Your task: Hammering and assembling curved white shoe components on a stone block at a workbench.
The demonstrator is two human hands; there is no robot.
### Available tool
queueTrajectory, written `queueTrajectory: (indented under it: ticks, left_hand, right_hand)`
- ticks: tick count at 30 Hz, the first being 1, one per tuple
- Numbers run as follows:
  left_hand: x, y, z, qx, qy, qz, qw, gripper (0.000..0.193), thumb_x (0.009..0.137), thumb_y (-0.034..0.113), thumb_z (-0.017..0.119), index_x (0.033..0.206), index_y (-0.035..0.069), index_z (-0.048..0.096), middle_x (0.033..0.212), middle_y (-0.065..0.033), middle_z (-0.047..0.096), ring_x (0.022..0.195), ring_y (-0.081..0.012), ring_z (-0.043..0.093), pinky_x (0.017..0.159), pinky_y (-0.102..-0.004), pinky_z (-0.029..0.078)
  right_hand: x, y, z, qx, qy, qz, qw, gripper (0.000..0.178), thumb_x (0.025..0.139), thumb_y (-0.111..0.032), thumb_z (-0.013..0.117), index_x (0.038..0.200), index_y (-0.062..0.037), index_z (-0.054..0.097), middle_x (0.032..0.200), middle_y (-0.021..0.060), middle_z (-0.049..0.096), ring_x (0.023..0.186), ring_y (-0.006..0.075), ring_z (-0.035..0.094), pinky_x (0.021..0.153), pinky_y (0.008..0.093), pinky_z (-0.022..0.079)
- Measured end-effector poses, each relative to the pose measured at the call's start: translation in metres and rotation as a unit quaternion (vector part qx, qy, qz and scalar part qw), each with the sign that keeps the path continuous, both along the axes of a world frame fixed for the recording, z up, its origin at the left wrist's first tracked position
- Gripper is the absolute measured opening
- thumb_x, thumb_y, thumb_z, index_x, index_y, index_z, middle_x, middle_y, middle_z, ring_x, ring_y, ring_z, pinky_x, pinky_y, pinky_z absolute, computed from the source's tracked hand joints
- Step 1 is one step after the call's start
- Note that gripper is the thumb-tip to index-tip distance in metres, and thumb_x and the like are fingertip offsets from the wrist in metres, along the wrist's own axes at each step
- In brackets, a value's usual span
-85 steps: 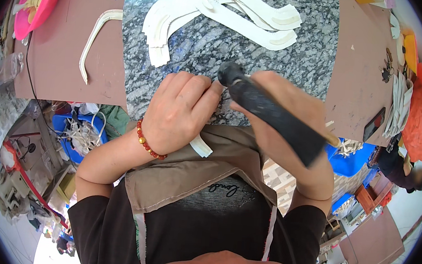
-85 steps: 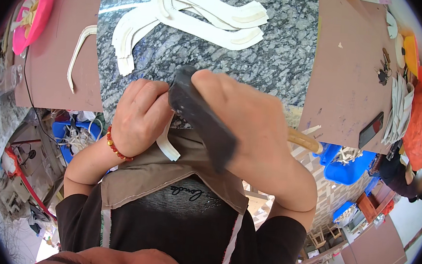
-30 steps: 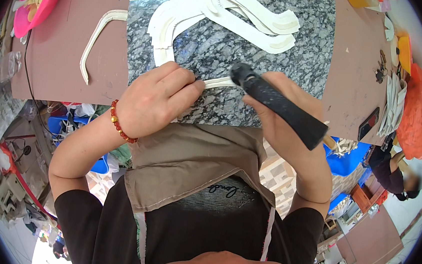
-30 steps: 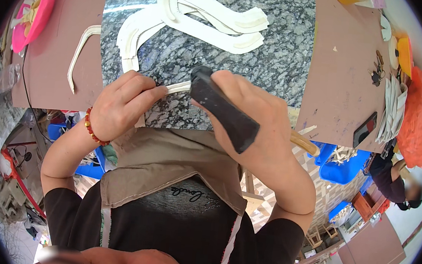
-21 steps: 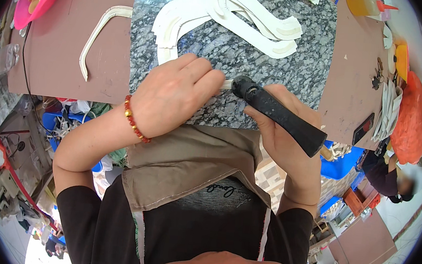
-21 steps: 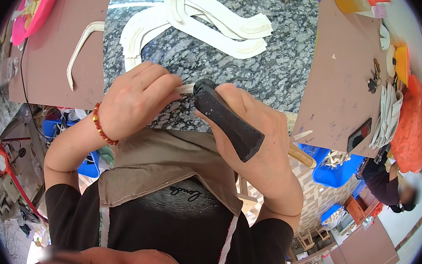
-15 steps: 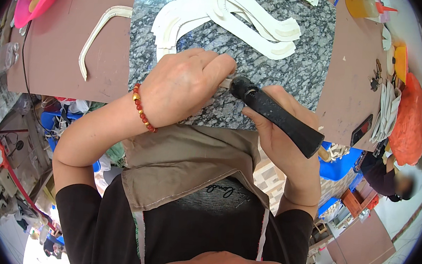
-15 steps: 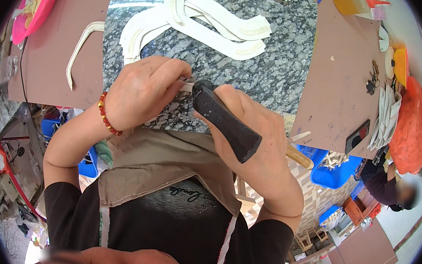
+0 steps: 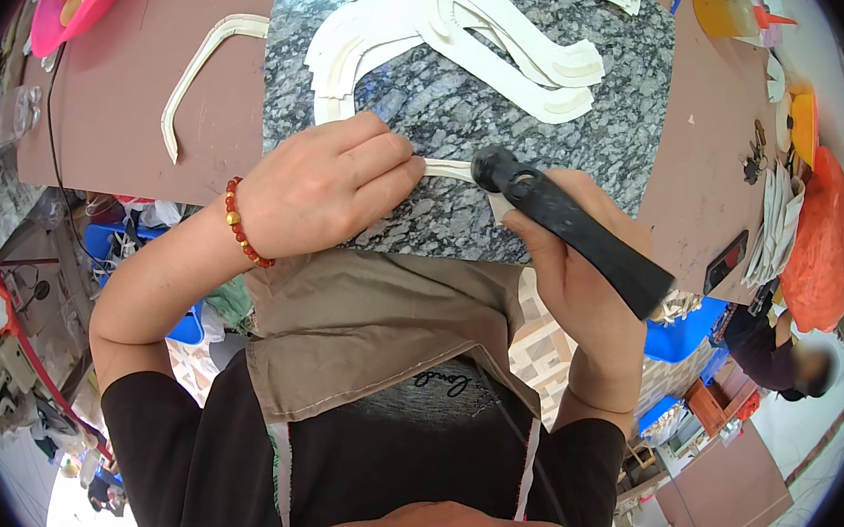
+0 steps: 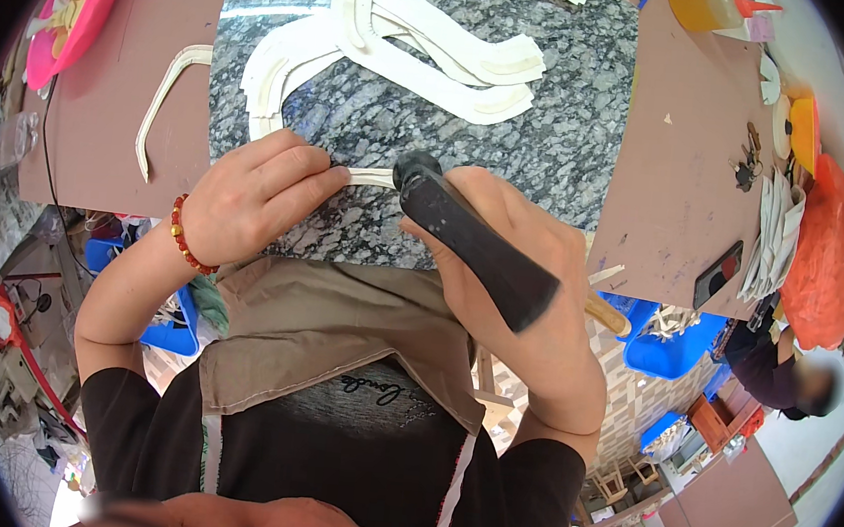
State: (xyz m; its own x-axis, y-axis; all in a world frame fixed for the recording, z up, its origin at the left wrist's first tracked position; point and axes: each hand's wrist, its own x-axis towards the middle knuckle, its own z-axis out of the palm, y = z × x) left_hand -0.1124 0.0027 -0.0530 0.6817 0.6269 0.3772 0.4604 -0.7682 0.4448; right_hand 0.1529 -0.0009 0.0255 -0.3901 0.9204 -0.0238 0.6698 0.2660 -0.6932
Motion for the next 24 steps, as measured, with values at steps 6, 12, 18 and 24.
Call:
queueTrajectory:
  ticks: [6,12,18,24]
  left_hand:
    - [-0.004,-0.003,0.005,-0.005,0.019,0.009,1.0,0.042,0.077,0.006,0.068,0.118,-0.006,0.07,0.105,-0.0127,0.064,0.088,-0.0273,0.065,0.074,-0.0376,0.058]
    - [-0.013,-0.012,0.007,0.003,0.049,0.012,0.999,0.044,0.077,0.007,0.069,0.119,-0.006,0.07,0.106,-0.0132,0.063,0.09,-0.028,0.064,0.075,-0.0383,0.058]
    - [-0.024,-0.028,0.013,-0.031,0.065,0.056,0.996,0.044,0.077,0.005,0.071,0.12,-0.006,0.069,0.107,-0.0137,0.063,0.09,-0.029,0.064,0.077,-0.0385,0.058]
    - [-0.018,-0.047,0.013,-0.062,0.05,0.126,0.989,0.044,0.076,0.002,0.073,0.119,-0.005,0.068,0.108,-0.0148,0.063,0.093,-0.0307,0.065,0.082,-0.0388,0.057]
  right_hand:
    - [-0.011,0.003,-0.003,0.008,-0.047,0.052,0.997,0.024,0.092,-0.01,0.084,0.108,-0.0008,0.07,0.09,0.0128,0.071,0.075,0.028,0.072,0.068,0.0343,0.056]
    - [-0.015,0.009,-0.008,0.019,0.064,0.08,0.995,0.026,0.091,-0.011,0.085,0.109,-0.002,0.069,0.089,0.0126,0.07,0.073,0.0287,0.069,0.068,0.0337,0.055]
    - [-0.027,0.016,-0.002,-0.03,0.005,0.099,0.995,0.022,0.093,-0.01,0.083,0.109,-0.0035,0.069,0.087,0.0142,0.069,0.071,0.0313,0.067,0.067,0.0335,0.054]
    - [-0.045,0.016,-0.004,-0.039,0.006,0.157,0.987,0.028,0.087,-0.008,0.087,0.108,-0.002,0.069,0.089,0.0148,0.069,0.075,0.0348,0.069,0.068,0.0364,0.056]
